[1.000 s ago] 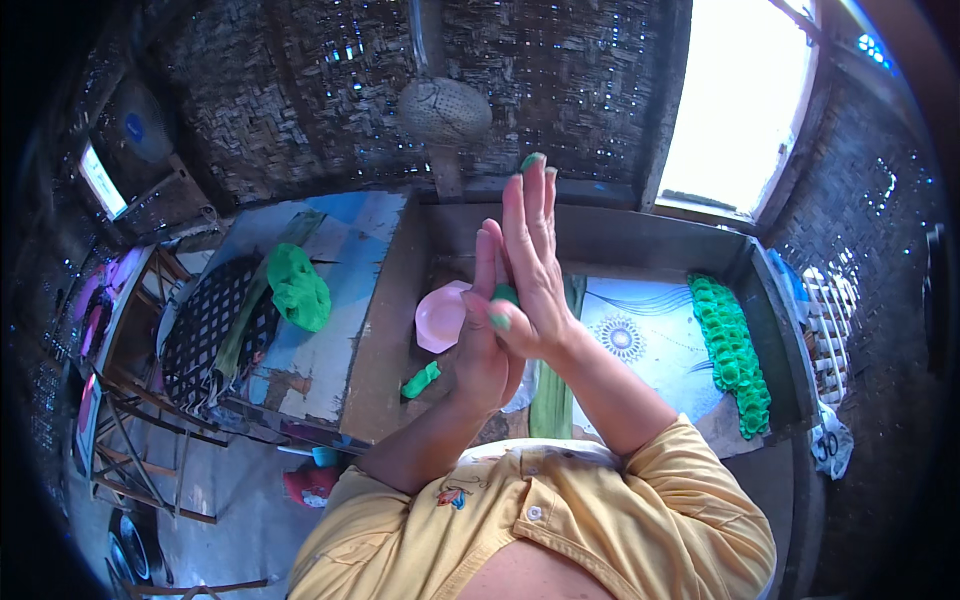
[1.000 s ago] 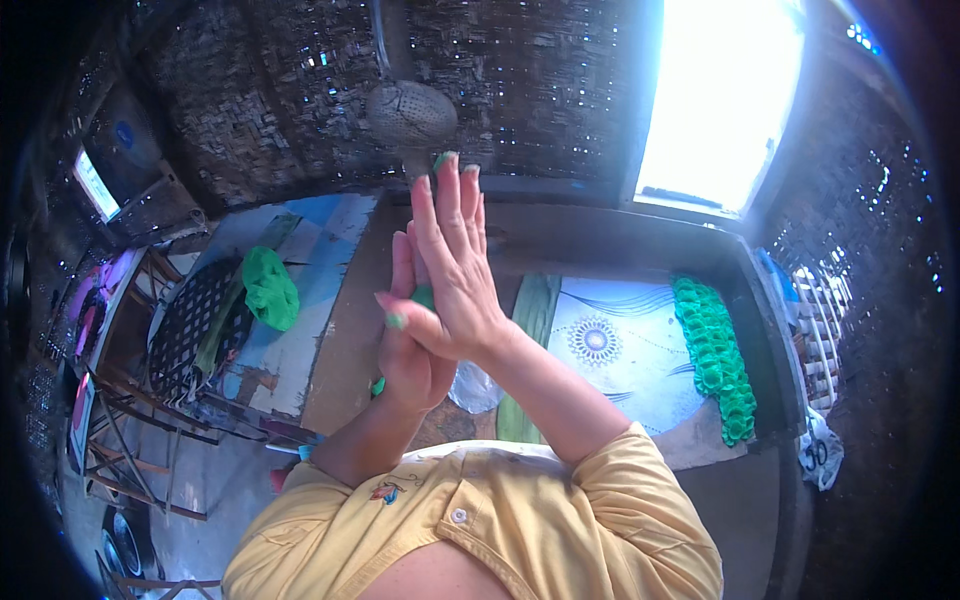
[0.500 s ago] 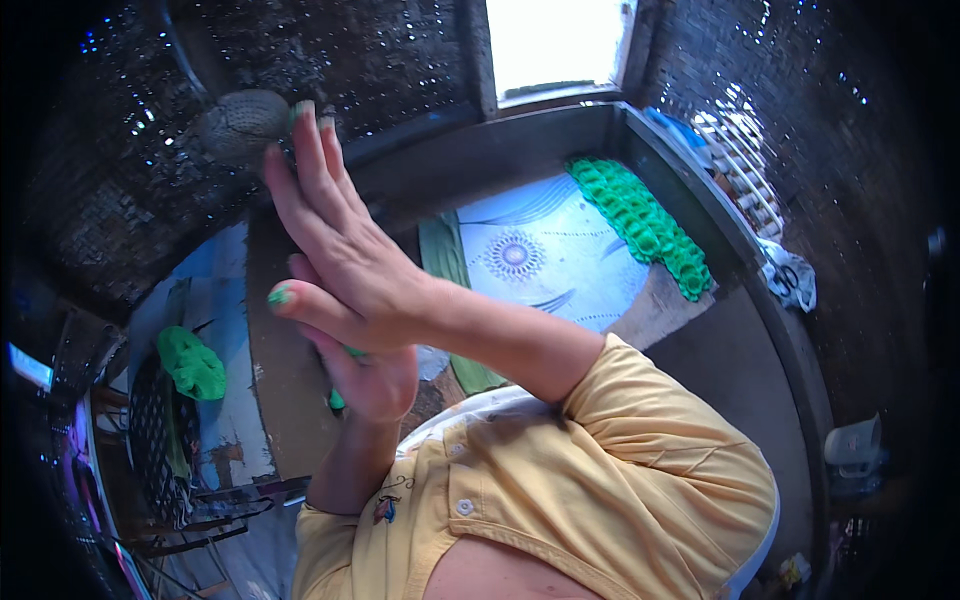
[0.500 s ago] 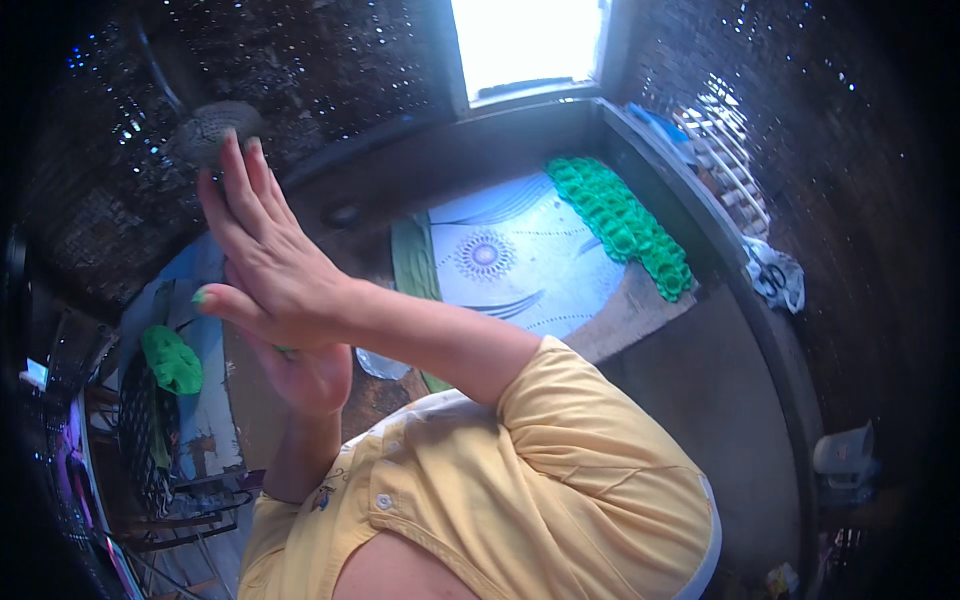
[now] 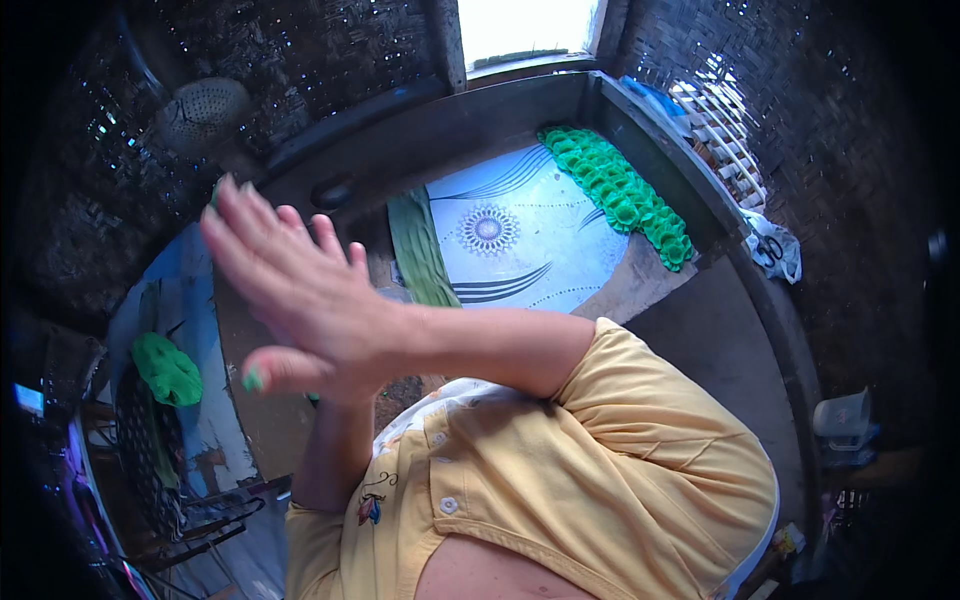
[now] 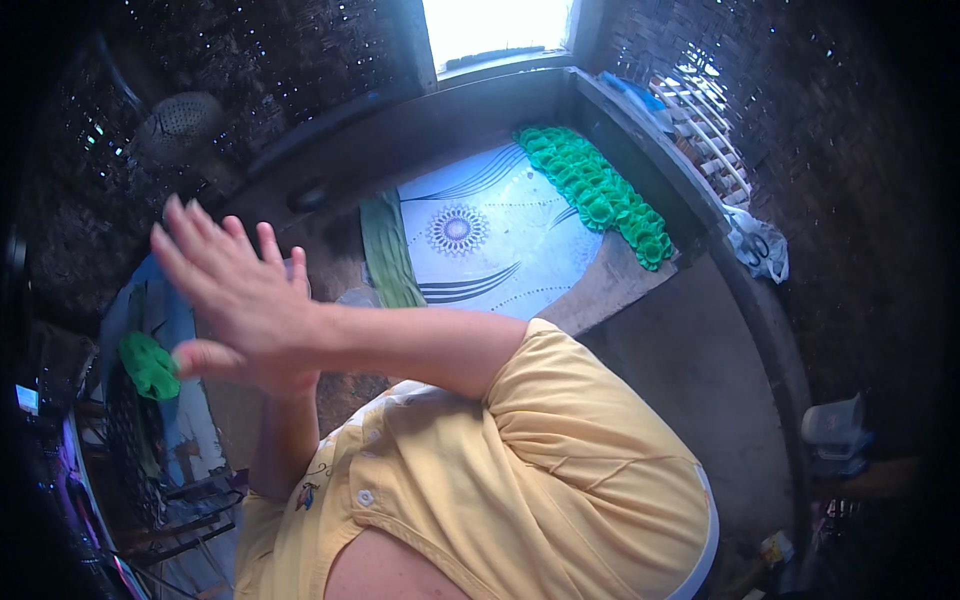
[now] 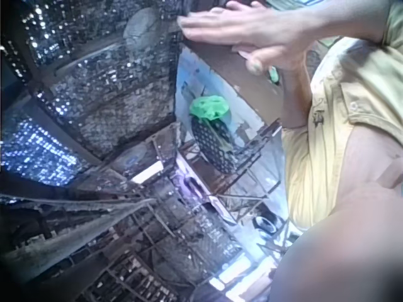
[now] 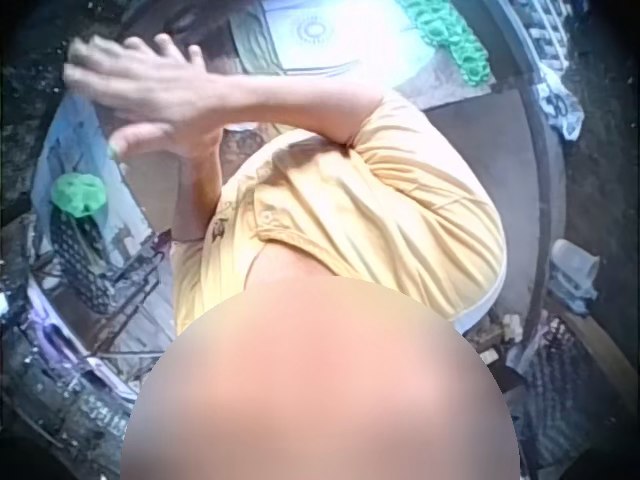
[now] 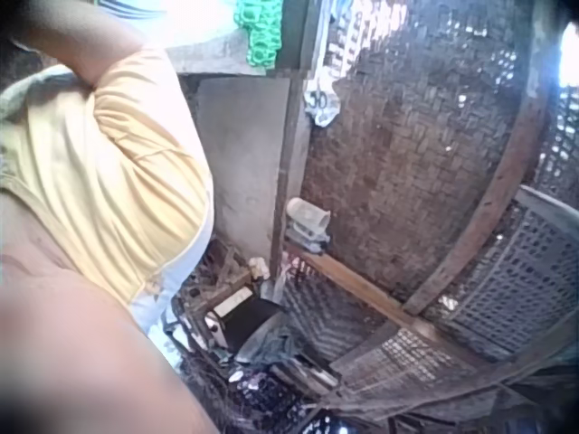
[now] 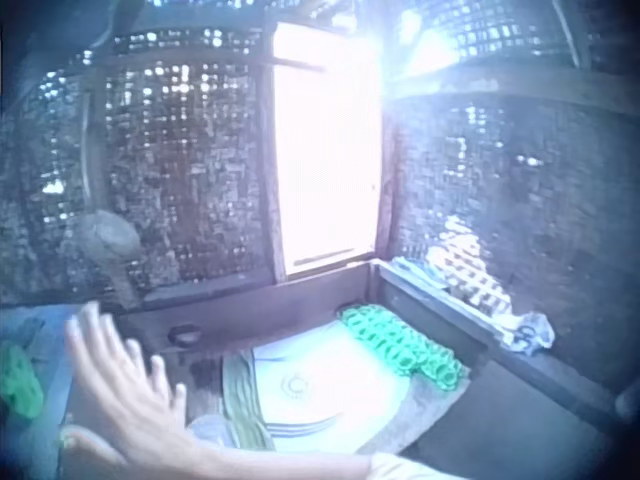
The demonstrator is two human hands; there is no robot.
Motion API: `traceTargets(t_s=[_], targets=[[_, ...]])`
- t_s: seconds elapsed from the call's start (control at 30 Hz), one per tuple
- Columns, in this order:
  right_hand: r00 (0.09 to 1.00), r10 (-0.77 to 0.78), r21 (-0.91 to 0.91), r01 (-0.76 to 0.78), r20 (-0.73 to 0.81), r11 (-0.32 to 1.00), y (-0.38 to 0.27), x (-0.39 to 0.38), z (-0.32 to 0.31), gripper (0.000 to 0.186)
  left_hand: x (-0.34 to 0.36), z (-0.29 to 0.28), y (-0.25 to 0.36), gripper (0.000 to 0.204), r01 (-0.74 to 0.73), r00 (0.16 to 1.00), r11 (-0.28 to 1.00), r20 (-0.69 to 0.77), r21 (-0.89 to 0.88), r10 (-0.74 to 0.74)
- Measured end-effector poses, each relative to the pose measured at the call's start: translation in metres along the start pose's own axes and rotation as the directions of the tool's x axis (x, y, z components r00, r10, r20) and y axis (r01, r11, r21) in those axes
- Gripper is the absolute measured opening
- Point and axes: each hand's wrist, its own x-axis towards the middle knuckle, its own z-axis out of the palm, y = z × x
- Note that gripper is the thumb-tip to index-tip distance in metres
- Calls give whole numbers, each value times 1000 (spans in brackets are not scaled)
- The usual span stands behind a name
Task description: The person repeatedly takes small pieces of green dough, rolls them between the palms, and shapes them into flower-like forms using a small plastic mold. The finished pieces are placed on a patterned mat on the table.
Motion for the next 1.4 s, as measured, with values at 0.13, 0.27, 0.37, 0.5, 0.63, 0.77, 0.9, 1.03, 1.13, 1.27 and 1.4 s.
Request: traceTargets(t_s=[0.13, 0.27, 0.37, 0.5, 0.63, 0.77, 0.9, 1.03, 1.13, 1.27, 1.4], targets=[[993, -83, 173, 67, 88, 983, -2, -12, 10, 97, 21, -6, 24, 64, -175, 983, 980, -43, 97, 180], [962, 133, 45, -148, 240, 988, 11, -4, 2, 90, 20, -5, 26, 63, -217, 972, 968, -67, 124, 226], [990, 140, -205, -130, 30, 970, 18, 12, -11, 89, 0, 6, 3, 61, -73, 983, 983, -176, -166, 44], [996, -90, -251, 88, 2, 964, 14, 14, -13, 103, -11, 10, -18, 73, 61, 995, 990, -75, -126, -71], [981, -91, -41, 99, 170, 994, 12, -15, 4, 105, 1, -8, -10, 82, -12, 997, 997, -81, 79, 19], [979, -110, 44, 104, 171, 994, 17, -36, 13, 103, 13, -28, 5, 80, -82, 996, 987, -13, 140, 85], [975, -198, 56, 193, 105, 980, 15, -29, 8, 103, 20, -33, 10, 79, -125, 990, 979, -51, 162, 135], [999, -35, -95, 34, -8, 995, 24, -11, -2, 102, 9, -19, -12, 78, 14, 990, 997, -142, 76, -3], [999, -22, -183, 30, 41, 983, 22, -12, -1, 102, 6, -14, -18, 70, 35, 996, 999, -83, -20, -36], [988, -62, -39, 68, 141, 997, 19, -21, 3, 99, 14, -19, 1, 68, -55, 993, 996, -99, 76, 62], [999, 14, -79, -10, 49, 997, 41, -12, -11, 101, 10, -15, -3, 67, 12, 993, 999, -116, 40, -7]])
